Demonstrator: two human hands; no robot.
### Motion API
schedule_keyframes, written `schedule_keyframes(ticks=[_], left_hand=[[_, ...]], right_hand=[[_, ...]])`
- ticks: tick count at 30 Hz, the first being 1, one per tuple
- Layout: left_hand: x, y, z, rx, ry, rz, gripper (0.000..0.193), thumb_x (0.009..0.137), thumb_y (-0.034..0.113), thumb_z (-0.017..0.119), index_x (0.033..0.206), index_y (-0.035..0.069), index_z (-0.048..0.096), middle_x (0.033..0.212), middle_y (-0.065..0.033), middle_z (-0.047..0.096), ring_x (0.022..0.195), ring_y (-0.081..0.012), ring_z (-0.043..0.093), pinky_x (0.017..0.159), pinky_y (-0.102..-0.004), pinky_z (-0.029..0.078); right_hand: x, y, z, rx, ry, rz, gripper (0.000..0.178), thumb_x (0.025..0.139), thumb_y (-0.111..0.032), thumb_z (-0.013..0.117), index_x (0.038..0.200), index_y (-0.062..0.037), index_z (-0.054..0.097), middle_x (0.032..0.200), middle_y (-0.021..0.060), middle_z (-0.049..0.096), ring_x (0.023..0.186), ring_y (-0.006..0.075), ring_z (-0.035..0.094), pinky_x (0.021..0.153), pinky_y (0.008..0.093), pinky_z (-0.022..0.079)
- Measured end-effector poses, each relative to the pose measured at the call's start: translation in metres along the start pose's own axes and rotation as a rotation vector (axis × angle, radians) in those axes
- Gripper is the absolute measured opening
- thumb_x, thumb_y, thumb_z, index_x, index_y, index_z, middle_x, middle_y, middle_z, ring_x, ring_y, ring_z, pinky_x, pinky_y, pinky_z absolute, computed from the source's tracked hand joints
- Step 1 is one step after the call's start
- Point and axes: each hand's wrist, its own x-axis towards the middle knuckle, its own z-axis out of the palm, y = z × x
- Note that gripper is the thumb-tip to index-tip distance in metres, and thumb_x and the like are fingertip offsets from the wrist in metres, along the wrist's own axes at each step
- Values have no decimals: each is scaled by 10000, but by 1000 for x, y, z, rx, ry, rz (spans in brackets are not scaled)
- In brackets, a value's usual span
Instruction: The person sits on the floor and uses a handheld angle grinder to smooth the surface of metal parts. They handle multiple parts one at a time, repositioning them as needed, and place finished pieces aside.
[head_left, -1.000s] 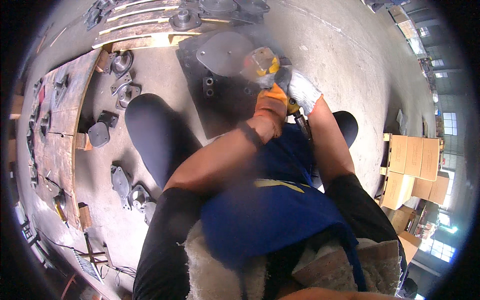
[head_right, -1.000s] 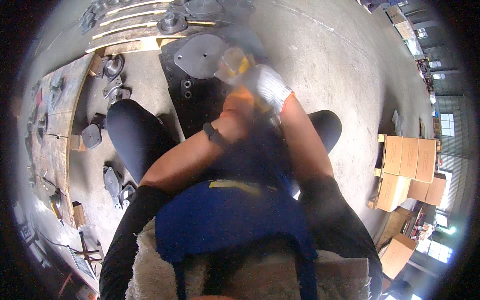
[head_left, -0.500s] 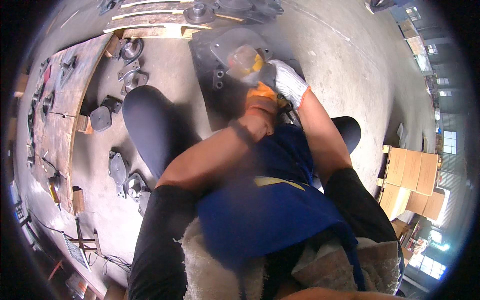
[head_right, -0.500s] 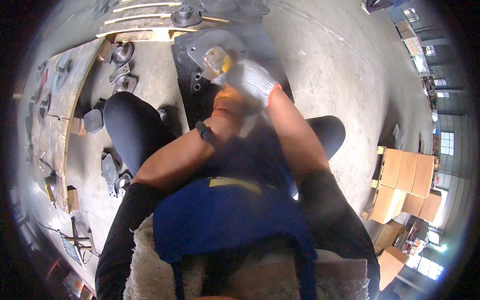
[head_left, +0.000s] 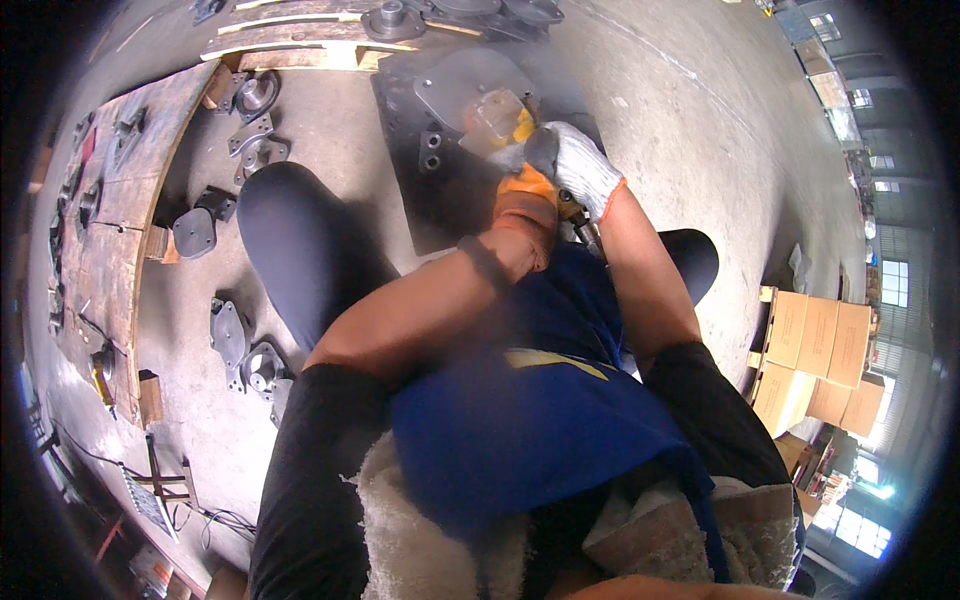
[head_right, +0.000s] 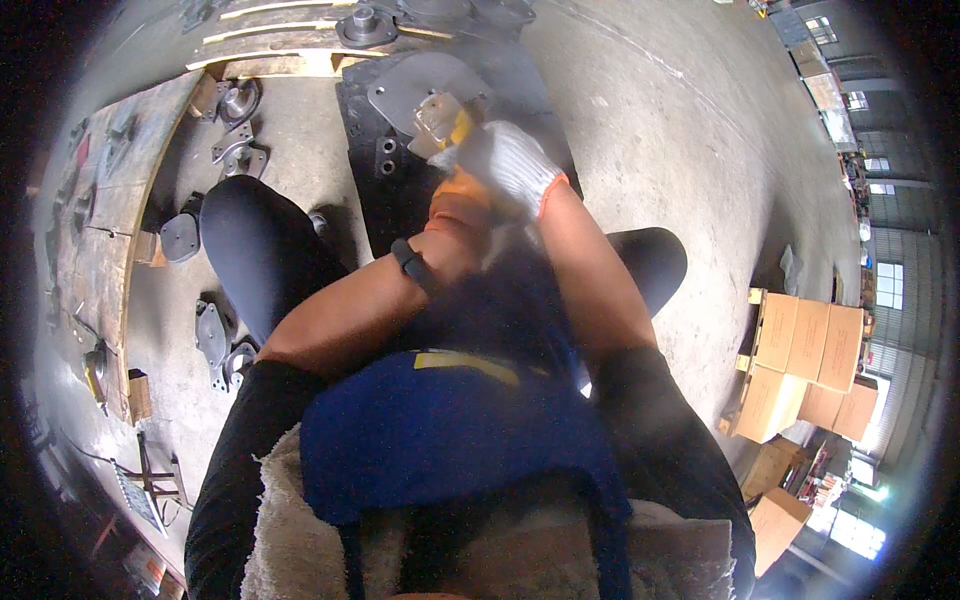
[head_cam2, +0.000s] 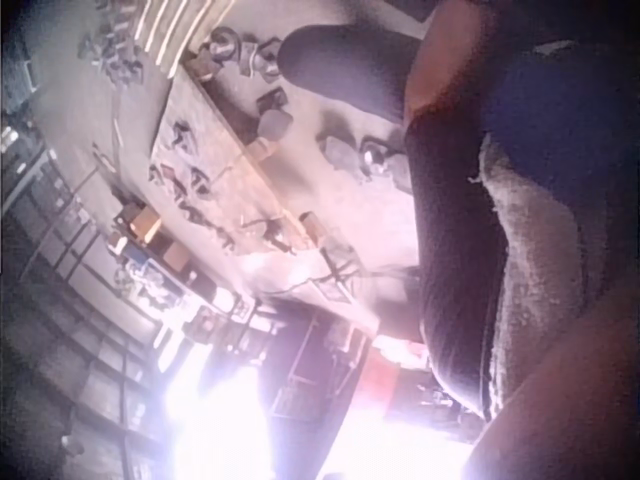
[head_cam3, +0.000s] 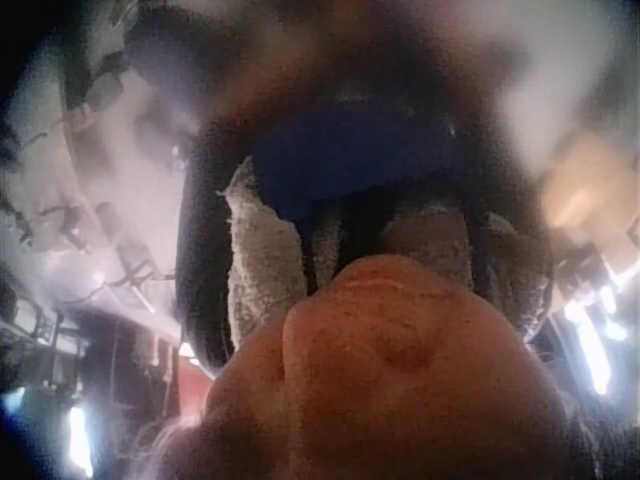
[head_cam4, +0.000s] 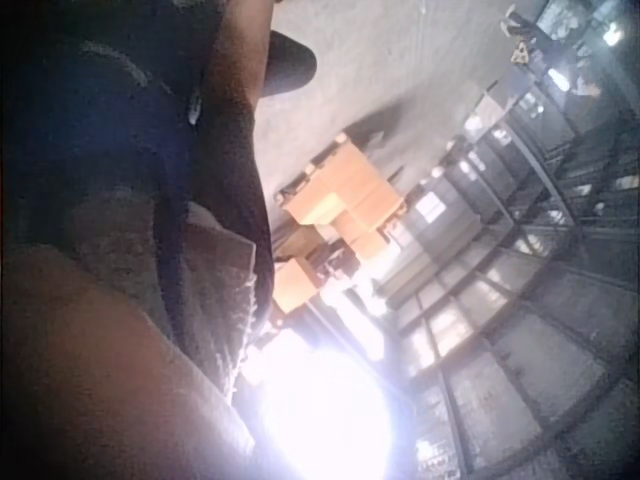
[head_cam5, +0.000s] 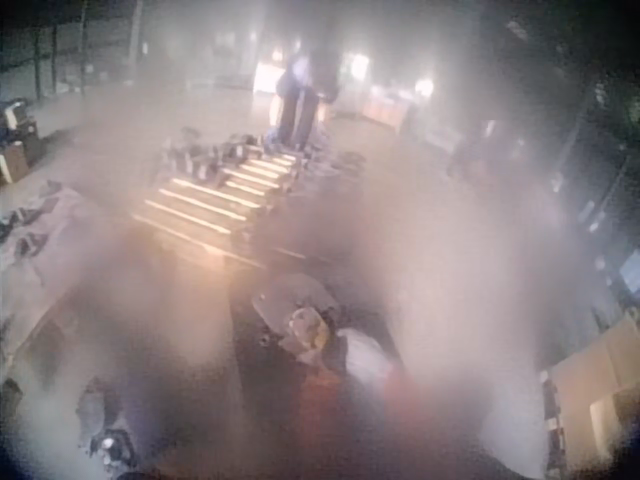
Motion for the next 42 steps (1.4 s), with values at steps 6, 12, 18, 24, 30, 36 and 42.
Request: schedule_keyframes(ticks=[6,12,18,24,30,36,42], left_hand=[[-17,3,1,88,31,65,450,743,422,676,1035,81,639,1010,-124,622,938,-255,642,782,-343,521],[-30,29,-41,270,-43,87,400,830,256,612,1206,118,600,1178,-71,618,1051,-248,614,869,-352,490],[12,-15,-38,233,209,147,454,774,331,661,1158,96,604,1125,-87,631,1021,-240,623,835,-339,496],[27,-15,-16,266,201,140,398,795,385,606,1092,122,639,1098,-64,642,1004,-242,622,850,-382,475],[40,-11,24,377,226,304,296,818,358,572,943,126,707,976,-53,693,905,-252,661,806,-433,470],[0,35,-28,-65,-12,-78,323,814,305,626,1085,131,646,1089,-68,647,991,-236,633,806,-347,505],[-23,51,-59,177,-109,206,337,872,300,559,1164,136,601,1155,-80,627,1030,-246,623,829,-331,505]], right_hand=[[-12,-4,-8,-20,12,-40,374,819,-314,547,825,49,637,751,239,628,703,279,608,660,387,467],[2,10,-5,29,-18,-70,372,827,-323,547,822,39,632,715,211,619,679,223,583,644,381,460],[44,-46,-31,184,-67,-2,362,872,-326,560,985,9,636,940,209,651,873,353,605,757,399,472],[51,-37,-31,175,-163,-99,314,848,-275,595,955,17,637,910,242,630,814,347,598,726,396,474],[31,-17,-30,139,-122,-105,370,819,-307,569,874,58,598,755,244,583,647,230,507,639,374,453],[8,3,-38,115,-110,-105,321,808,-254,563,850,63,602,698,223,564,635,191,502,607,374,450],[-8,8,-35,179,-65,95,288,802,-233,578,837,49,625,733,231,584,681,211,575,620,378,458]])
